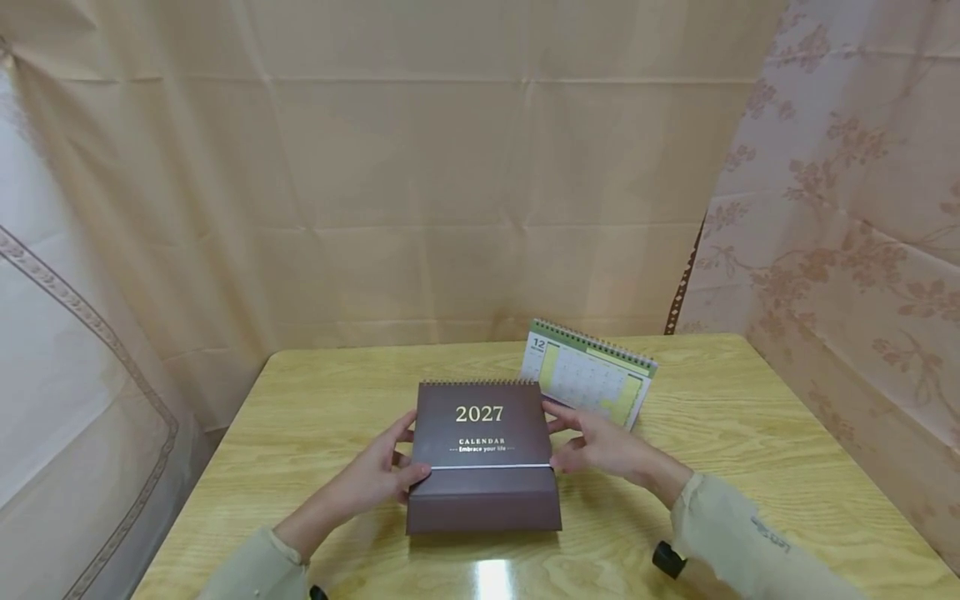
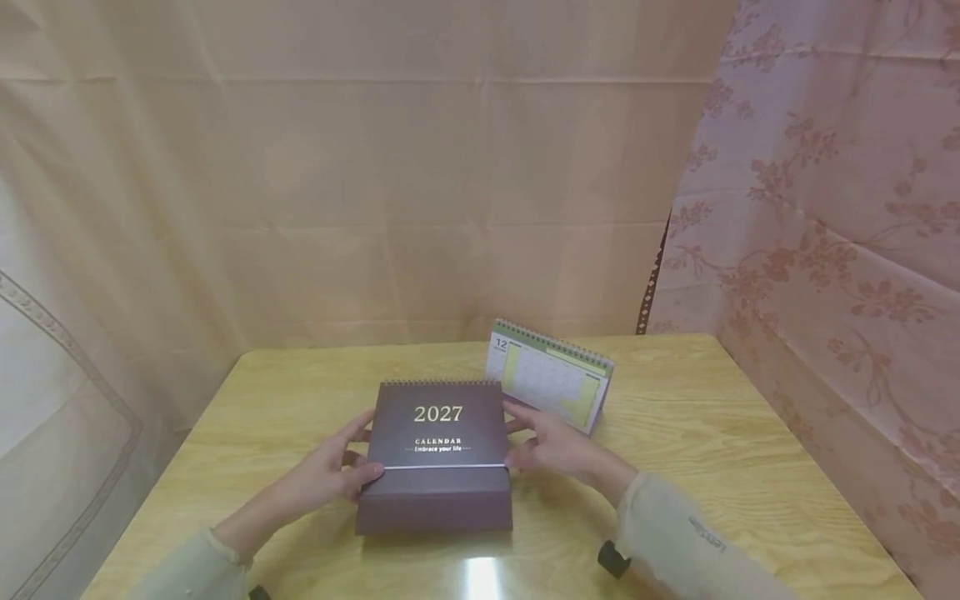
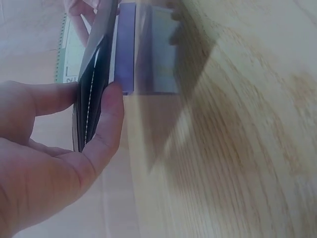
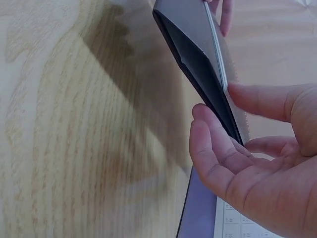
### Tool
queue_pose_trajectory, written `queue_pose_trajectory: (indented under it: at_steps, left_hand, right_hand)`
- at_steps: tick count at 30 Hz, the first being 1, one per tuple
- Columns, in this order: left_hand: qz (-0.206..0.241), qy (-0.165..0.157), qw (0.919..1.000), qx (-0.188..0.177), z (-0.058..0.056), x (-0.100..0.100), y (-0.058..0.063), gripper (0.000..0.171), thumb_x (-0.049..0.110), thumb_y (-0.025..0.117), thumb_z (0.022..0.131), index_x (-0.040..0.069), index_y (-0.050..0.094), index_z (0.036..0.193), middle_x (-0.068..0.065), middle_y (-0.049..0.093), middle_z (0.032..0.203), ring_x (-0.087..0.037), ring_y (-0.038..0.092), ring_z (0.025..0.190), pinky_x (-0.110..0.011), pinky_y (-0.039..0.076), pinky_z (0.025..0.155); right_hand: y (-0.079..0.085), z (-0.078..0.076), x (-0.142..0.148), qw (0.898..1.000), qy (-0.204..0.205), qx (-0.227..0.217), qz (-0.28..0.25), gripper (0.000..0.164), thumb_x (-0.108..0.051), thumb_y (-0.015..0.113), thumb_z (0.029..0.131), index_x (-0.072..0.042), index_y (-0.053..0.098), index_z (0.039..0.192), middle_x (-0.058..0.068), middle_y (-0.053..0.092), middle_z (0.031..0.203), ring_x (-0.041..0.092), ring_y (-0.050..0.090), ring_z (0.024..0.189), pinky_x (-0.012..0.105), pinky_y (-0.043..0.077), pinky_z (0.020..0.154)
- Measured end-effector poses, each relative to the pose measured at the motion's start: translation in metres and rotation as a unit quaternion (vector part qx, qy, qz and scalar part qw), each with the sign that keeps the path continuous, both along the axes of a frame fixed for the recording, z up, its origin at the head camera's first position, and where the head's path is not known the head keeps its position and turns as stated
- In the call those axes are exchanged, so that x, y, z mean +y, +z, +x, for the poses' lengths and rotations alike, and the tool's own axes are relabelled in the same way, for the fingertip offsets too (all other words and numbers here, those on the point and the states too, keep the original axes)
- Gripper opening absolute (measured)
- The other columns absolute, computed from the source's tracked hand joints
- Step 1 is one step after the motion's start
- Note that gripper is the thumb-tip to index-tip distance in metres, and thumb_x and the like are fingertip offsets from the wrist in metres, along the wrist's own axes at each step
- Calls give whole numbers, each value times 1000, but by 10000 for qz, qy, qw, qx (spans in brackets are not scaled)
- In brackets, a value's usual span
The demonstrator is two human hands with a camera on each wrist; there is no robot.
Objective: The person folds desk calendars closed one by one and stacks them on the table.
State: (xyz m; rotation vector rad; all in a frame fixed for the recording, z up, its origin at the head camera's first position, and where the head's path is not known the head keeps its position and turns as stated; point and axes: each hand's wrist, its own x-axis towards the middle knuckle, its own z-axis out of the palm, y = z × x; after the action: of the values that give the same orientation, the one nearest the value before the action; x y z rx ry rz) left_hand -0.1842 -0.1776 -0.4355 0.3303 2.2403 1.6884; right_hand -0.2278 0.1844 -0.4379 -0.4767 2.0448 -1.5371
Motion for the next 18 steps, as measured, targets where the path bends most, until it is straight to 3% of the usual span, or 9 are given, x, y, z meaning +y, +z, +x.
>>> queue_pose_trajectory:
  at_steps: [8, 18]
  left_hand:
    - [-136, -5, 9999, 96, 1, -3, -6, 81, -9, 61, 95, -3, 12, 159, -33, 40, 141, -27, 63, 92, -46, 60, 60]
    - [-445, 184, 9987, 168, 0, -1, -16, 79, -10, 62, 94, -4, 17, 159, -31, 44, 139, -33, 63, 102, -41, 60, 61]
  right_hand:
    - [-6, -1, -5, 9999, 29, -94, 30, 92, 4, 72, 89, -7, 17, 162, 28, 41, 147, 30, 69, 99, 49, 56, 87]
    - [-12, 0, -13, 9995, -4, 92, 294, 91, -9, 76, 91, 1, 17, 160, 30, 45, 145, 30, 68, 95, 44, 57, 77]
